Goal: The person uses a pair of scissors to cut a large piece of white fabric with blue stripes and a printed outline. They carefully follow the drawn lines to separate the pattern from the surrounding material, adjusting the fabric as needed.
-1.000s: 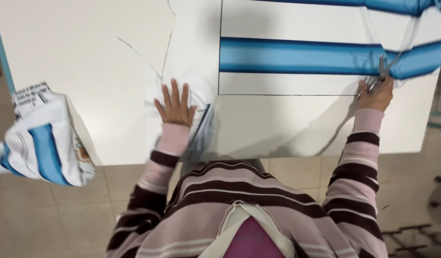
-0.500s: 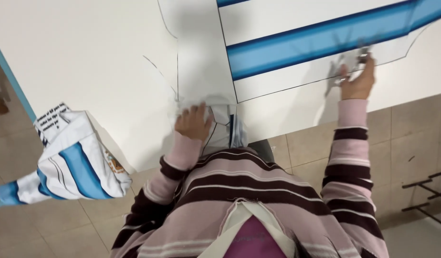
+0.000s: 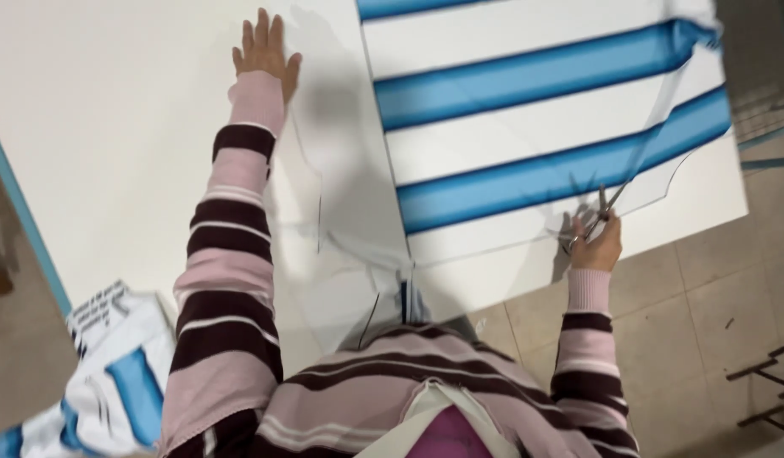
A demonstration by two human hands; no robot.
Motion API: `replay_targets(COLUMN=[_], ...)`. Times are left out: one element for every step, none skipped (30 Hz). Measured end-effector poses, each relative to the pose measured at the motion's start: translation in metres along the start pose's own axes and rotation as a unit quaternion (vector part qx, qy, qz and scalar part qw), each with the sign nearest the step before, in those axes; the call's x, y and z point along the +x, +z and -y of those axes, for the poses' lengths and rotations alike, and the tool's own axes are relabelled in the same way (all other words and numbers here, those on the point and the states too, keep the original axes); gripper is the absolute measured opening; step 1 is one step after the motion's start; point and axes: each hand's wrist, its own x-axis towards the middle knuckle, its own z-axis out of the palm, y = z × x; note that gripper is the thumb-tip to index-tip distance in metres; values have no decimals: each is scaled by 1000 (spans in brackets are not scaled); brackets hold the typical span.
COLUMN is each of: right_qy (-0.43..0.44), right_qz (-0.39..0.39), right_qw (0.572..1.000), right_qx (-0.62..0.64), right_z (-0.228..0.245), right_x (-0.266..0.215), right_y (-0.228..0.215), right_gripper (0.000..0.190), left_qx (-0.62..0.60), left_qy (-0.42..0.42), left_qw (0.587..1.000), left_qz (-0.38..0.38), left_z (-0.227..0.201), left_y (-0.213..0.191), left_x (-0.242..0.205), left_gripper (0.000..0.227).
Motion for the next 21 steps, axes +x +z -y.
replay_targets(right_qy=[1,-1,-3,-2,19,40,44,38,32,35,29,24,28,-8,-51,-54,-50,-46,-44,-71,-98], right_qz=[-11,-11,-11,-23,-9,5,4,16,36,42,43,44,60,49,25,28,35,42,44,50,53], right_qw=[1000,999,996,996,996,995,995,997,998,998,998,997,996,998,997,996,996,996,996,993,988], right_qx=[2,45,88,90,92,94,91,66,38,35,47,60,52,49,56,58,64,69,67,86,107], right_z=[5,9,15,23,30,37,36,36,35,35,36,36,38,40,49,58,69,78,88,97,107], right_x=[2,4,8,13,15,17,19,19,14,21,18,15,14,12,27,30,32,35,34,34,38], right_y=[0,0,3,5,5,7,7,9,9,12,15,18,14,10,18,21,26,29,31,33,37], right_gripper=[56,56,56,56,61,67,67,69,71,71,72,73,73,73,73,73,74,75,75,75,76], left_qx=[-1,-8,-15,-15,-17,-19,-20,17,54,54,69,85,84,61,38,39,29,20,20,13,6], left_qy=[7,19,33,41,26,12,16,19,17,17,8,-1,-5,-1,3,-2,-58,-113,-112,-137,-161], left_qw=[1000,999,998,998,999,999,999,999,998,998,996,994,995,996,994,994,996,993,993,990,986], left_qz=[-9,-25,-42,-51,-39,-28,-26,-34,-36,-28,-49,-69,-51,-68,-103,-102,-68,-34,-31,-32,-37], left_z=[2,3,4,0,-4,-7,-4,-1,6,14,27,40,46,51,56,69,79,89,104,118,131], left_y=[2,4,5,-3,-9,-12,-11,-8,0,6,16,26,24,20,3,0,-6,-12,-11,-9,-12], left_x=[19,39,63,67,68,70,71,72,66,75,78,79,62,44,41,33,31,29,17,5,-3], left_gripper=[69,68,68,68,68,68,68,67,66,66,67,69,69,67,66,66,70,74,74,73,73])
